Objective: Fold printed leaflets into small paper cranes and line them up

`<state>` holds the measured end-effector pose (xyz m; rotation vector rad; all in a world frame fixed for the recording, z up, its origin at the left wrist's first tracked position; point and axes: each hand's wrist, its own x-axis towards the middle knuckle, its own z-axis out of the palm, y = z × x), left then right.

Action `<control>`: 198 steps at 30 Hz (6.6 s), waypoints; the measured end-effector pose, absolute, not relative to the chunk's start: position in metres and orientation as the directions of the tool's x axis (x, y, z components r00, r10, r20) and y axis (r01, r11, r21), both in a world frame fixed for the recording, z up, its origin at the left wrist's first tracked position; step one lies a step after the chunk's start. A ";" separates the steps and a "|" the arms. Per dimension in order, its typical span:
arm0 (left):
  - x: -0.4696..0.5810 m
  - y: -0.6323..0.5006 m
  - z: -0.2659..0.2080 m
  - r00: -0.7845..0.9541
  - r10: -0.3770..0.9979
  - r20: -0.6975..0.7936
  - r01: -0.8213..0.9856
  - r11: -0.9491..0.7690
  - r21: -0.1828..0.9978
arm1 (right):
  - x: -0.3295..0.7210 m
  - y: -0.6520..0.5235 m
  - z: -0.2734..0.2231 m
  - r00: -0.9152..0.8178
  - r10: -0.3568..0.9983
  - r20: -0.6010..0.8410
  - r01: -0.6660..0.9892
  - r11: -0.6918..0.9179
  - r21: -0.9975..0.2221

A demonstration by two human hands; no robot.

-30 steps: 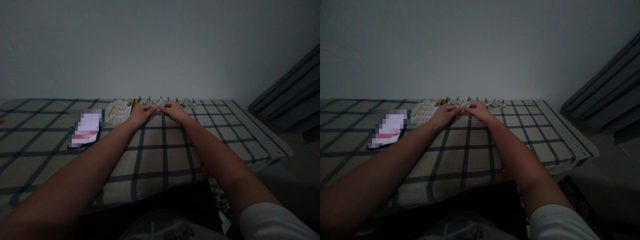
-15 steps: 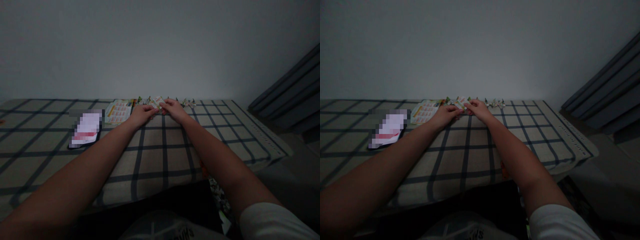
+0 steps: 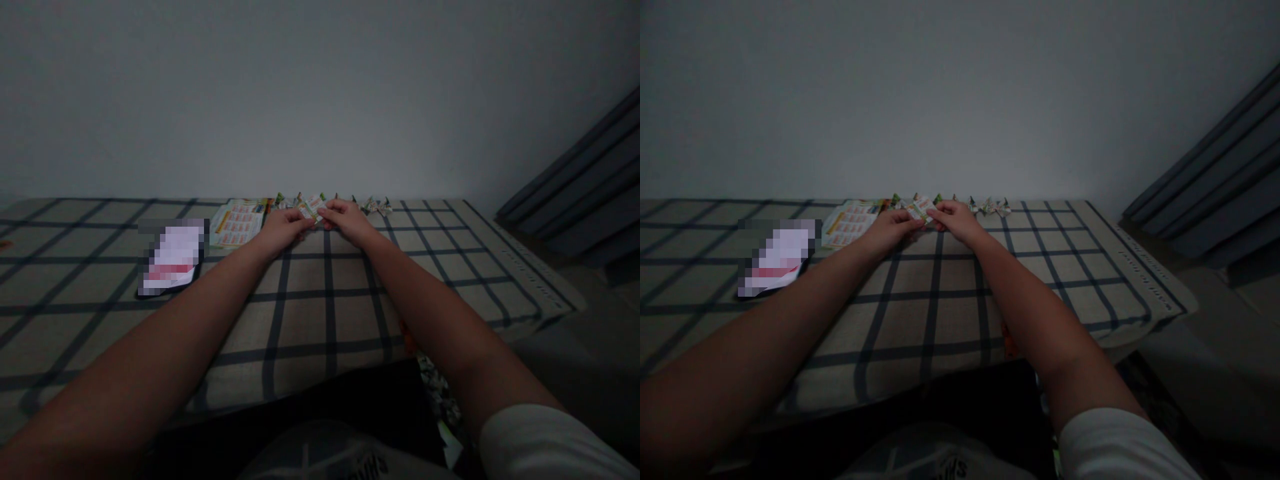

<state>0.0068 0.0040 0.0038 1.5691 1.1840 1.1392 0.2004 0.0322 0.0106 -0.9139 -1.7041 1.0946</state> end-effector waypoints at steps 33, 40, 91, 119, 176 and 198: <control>0.005 0.017 -0.007 0.061 0.951 0.304 0.080 -0.308 0.948 | 0.197 0.034 0.011 -0.371 0.907 0.197 0.150 0.268 -0.952; 0.003 0.011 0.006 0.032 0.933 0.357 0.222 -0.355 0.908 | 0.196 0.032 0.013 -0.375 0.909 0.180 0.141 0.248 -0.959; 0.006 0.013 0.003 -0.033 0.953 0.300 -0.047 -0.302 0.952 | 0.201 0.038 0.010 -0.222 0.936 0.274 0.098 0.301 -0.949; 0.010 0.008 0.005 0.030 0.960 0.279 -0.116 -0.274 0.955 | 0.199 0.036 0.008 -0.298 0.905 0.302 0.026 0.324 -0.946; 0.010 0.013 0.002 0.002 0.979 0.204 -0.157 -0.201 0.967 | 0.201 0.034 0.013 -0.272 0.903 0.334 0.254 0.402 -0.880; 0.011 0.010 0.006 0.066 0.995 0.075 -0.318 -0.050 0.947 | 0.199 0.034 0.008 -0.342 0.915 0.212 0.082 0.254 -0.964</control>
